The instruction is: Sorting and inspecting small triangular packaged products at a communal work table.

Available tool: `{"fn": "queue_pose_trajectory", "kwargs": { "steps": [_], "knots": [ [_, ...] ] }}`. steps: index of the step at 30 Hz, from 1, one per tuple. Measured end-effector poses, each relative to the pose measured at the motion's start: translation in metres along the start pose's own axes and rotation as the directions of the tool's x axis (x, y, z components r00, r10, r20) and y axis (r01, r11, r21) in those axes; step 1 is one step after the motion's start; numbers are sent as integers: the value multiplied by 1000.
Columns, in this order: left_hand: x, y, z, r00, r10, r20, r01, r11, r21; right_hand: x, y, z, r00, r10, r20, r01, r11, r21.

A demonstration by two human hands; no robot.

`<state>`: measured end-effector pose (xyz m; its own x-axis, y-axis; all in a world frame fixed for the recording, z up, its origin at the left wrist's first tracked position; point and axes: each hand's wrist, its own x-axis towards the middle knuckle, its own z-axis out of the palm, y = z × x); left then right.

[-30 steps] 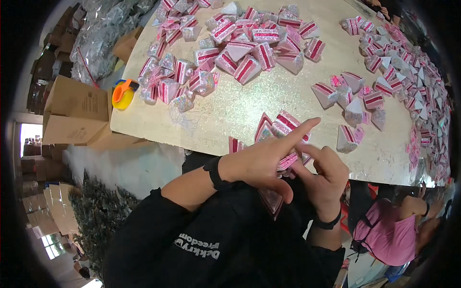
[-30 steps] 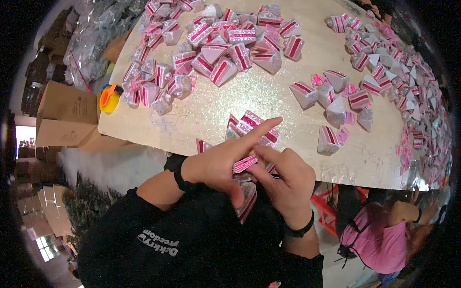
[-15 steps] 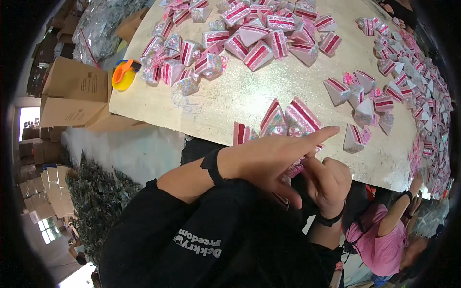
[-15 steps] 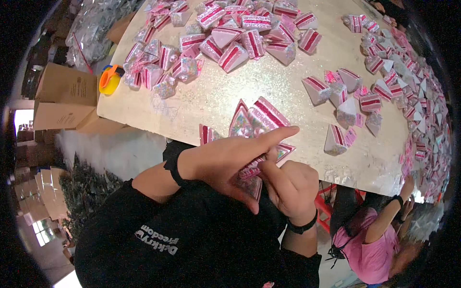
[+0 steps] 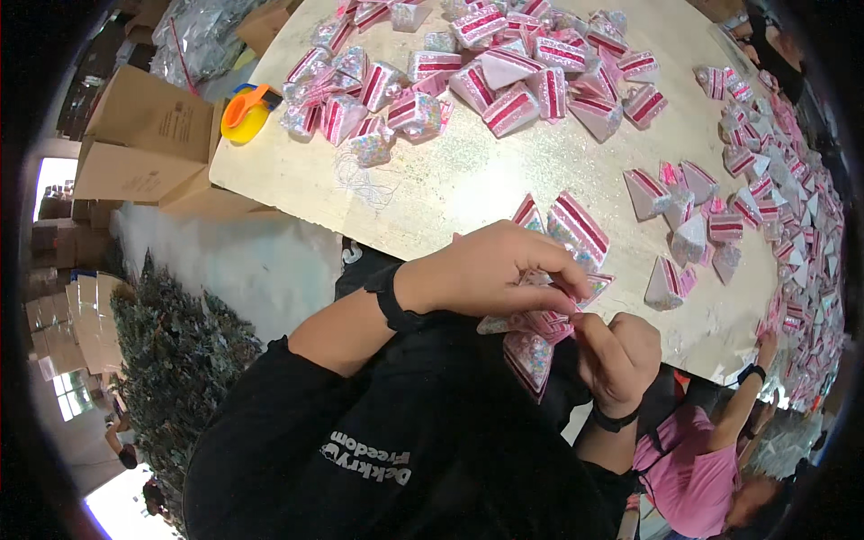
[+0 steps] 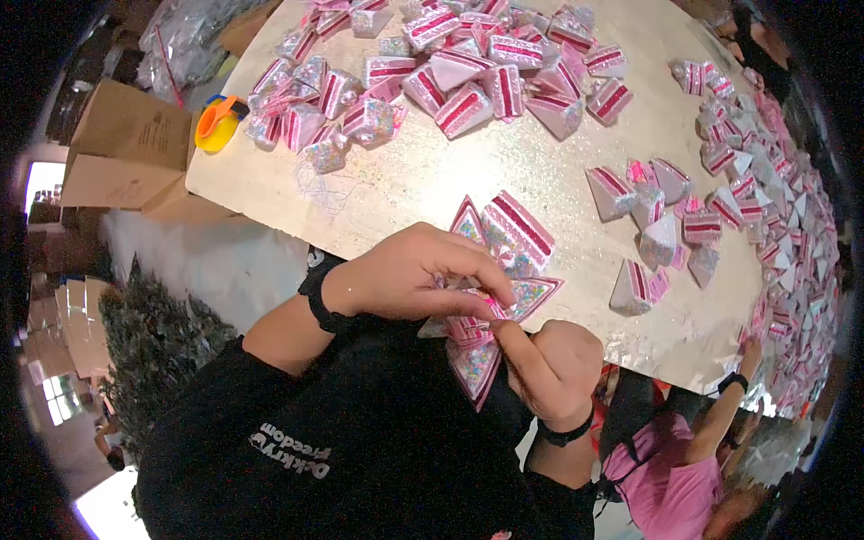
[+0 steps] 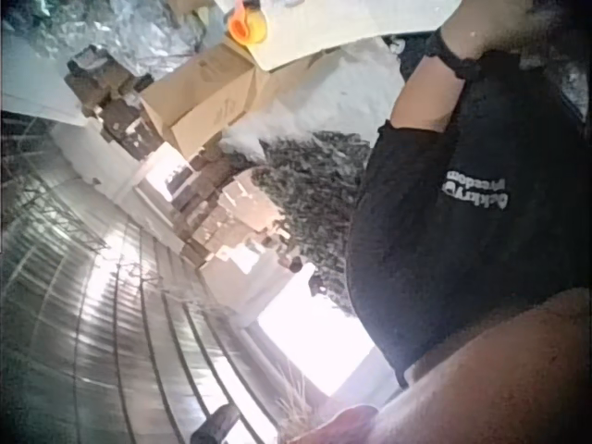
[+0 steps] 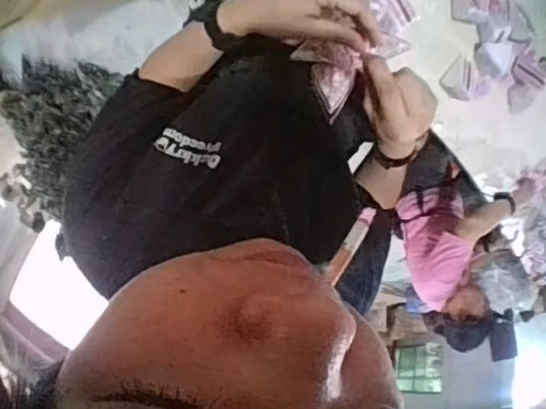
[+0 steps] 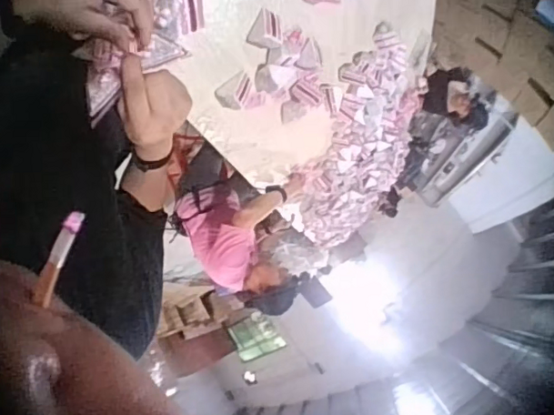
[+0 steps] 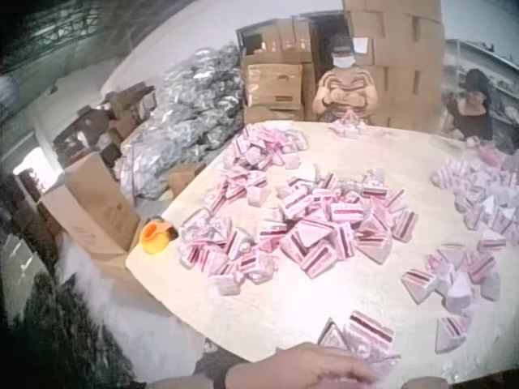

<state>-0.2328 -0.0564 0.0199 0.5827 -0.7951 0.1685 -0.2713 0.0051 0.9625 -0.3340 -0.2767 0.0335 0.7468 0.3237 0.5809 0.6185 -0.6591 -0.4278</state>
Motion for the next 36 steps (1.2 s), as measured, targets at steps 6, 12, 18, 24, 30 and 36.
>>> {"fn": "queue_pose_trajectory", "kwargs": {
  "steps": [6, 12, 18, 24, 30, 36],
  "knots": [
    [-2, -4, 0, 997, -72, -40, 70, 997, -43, 6, 8, 6, 1000, -22, 15, 23, 999, -32],
    [4, -23, 7, 892, -1, -452, 76, 986, 148, 18, 40, 21, 996, 90, 7, -87, 984, -157],
    [3, -29, 8, 801, -266, -536, 224, 964, -144, 20, 74, 48, 976, 217, -13, -217, 966, -140],
    [3, -32, 11, 775, -279, -567, 160, 954, -252, 36, 57, 35, 813, 549, 196, -579, 798, 167],
    [22, -17, 13, 835, 23, -549, 5, 999, 49, 40, 51, 40, 797, 590, 127, -592, 723, 357],
    [29, 2, -2, 847, 55, -529, -26, 998, 62, 36, 50, 54, 810, 575, -113, -499, 777, 383]
  ]
}}
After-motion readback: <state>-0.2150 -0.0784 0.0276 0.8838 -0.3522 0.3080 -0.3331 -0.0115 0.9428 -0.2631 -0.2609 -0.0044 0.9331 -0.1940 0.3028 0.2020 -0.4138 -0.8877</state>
